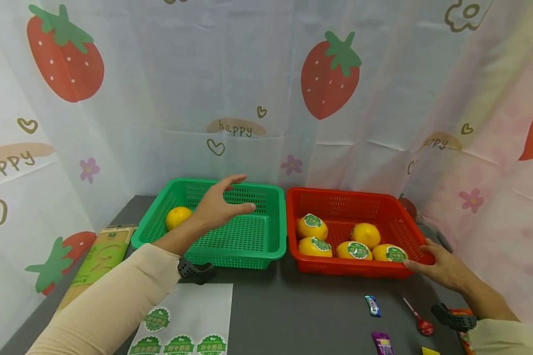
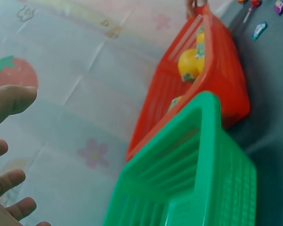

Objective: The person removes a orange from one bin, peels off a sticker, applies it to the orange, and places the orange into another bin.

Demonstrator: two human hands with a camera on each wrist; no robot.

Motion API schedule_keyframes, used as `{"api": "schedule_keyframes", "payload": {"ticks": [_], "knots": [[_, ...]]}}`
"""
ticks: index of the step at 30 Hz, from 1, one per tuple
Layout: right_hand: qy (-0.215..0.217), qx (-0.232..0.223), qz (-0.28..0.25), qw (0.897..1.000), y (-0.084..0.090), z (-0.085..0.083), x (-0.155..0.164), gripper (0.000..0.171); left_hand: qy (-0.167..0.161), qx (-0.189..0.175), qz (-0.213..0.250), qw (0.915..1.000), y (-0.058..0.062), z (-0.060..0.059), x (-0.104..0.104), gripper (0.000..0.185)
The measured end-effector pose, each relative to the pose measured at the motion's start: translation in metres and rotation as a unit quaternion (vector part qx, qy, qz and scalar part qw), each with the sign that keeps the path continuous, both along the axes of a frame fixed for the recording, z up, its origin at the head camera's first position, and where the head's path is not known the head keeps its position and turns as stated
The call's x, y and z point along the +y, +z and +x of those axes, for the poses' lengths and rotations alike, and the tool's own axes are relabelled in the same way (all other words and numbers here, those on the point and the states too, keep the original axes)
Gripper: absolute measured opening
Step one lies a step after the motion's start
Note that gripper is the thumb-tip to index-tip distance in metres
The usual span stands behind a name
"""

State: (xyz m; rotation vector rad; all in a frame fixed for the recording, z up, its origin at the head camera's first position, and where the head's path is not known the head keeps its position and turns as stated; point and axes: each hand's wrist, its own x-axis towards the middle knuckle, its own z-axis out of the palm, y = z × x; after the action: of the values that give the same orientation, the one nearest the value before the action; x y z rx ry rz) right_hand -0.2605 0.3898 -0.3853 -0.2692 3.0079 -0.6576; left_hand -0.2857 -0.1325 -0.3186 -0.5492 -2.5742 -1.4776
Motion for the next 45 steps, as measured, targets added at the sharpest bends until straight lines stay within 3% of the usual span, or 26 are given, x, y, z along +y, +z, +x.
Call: {"api": "schedule_keyframes", "payload": {"ticks": [8,14,20,27,36,45], "knots": [[0.005,0.001,0.002,1.000,0.001,0.000,-0.002,0.080,0.036,0.023,0.002,0.9991,-0.008,0.015,-0.047,0.073],[0.001,-0.002,0.006,1.000,0.000,-0.001,-0.001,0.081,0.070,0.010,0.013,0.9974,-0.020,0.026,-0.082,0.073],[-0.004,0.000,0.005,1.000,0.001,-0.002,-0.001,0.082,0.114,0.008,-0.005,0.9934,-0.029,0.034,-0.112,0.076],[-0.001,0.008,0.008,1.000,0.005,-0.002,-0.003,0.082,0.126,0.007,-0.004,0.9920,-0.046,0.043,-0.142,0.074],[0.038,0.060,-0.016,0.997,0.037,0.002,-0.024,0.080,0.151,-0.005,-0.053,0.9870,-0.080,0.043,-0.169,0.070],[0.076,0.085,-0.017,0.993,0.075,0.009,-0.061,0.077,0.158,-0.017,-0.075,0.9845,-0.095,0.047,-0.176,0.069]]}}
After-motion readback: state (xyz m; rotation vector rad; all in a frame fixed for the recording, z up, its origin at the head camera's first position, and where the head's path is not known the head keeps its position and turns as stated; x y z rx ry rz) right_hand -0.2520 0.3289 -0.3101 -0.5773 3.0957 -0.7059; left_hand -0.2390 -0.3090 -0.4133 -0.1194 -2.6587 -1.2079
